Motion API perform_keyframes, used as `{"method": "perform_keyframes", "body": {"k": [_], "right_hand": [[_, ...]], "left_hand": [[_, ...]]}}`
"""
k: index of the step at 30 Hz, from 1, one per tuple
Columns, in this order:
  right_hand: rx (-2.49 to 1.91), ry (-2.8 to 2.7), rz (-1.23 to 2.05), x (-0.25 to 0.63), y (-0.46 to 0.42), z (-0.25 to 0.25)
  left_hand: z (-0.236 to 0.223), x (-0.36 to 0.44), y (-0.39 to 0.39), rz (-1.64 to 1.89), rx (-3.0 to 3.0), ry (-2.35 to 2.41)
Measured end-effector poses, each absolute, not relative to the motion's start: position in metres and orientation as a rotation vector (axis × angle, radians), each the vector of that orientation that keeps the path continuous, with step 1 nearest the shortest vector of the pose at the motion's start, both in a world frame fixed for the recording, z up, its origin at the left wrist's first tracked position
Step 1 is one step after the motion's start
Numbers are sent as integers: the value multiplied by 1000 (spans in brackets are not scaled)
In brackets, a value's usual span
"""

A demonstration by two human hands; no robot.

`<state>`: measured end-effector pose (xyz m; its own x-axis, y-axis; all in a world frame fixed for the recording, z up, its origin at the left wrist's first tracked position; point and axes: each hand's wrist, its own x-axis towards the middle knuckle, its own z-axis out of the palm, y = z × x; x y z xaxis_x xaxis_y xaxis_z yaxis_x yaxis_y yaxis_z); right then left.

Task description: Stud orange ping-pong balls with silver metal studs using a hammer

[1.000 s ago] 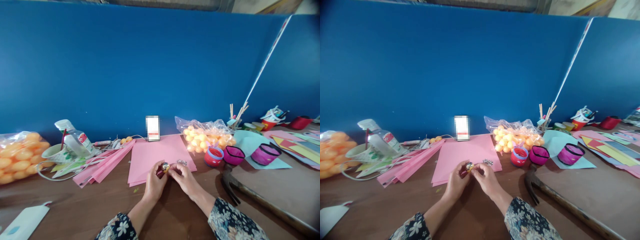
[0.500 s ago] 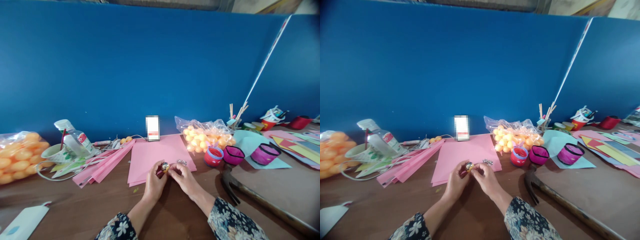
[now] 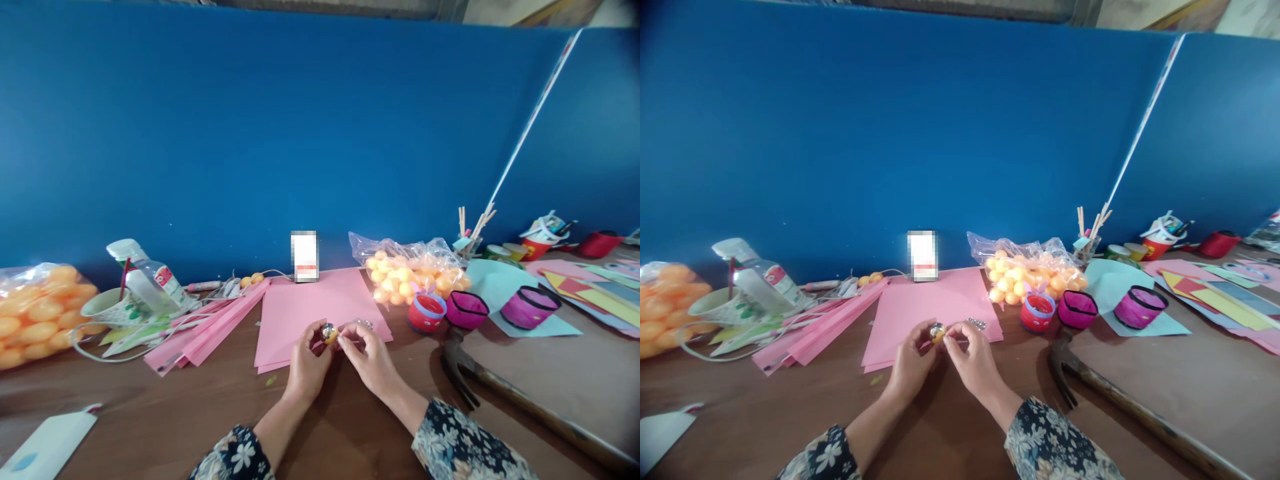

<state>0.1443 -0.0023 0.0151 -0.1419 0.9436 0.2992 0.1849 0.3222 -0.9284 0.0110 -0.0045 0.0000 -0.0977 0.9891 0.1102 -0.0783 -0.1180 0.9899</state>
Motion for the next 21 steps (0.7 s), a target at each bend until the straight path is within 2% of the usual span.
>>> {"method": "perform_keyframes", "body": {"k": [21], "right_hand": [[-1106, -1571, 882, 145, -2, 19]], "left_hand": [[-1, 11, -4, 1382, 1193, 1177]]}}
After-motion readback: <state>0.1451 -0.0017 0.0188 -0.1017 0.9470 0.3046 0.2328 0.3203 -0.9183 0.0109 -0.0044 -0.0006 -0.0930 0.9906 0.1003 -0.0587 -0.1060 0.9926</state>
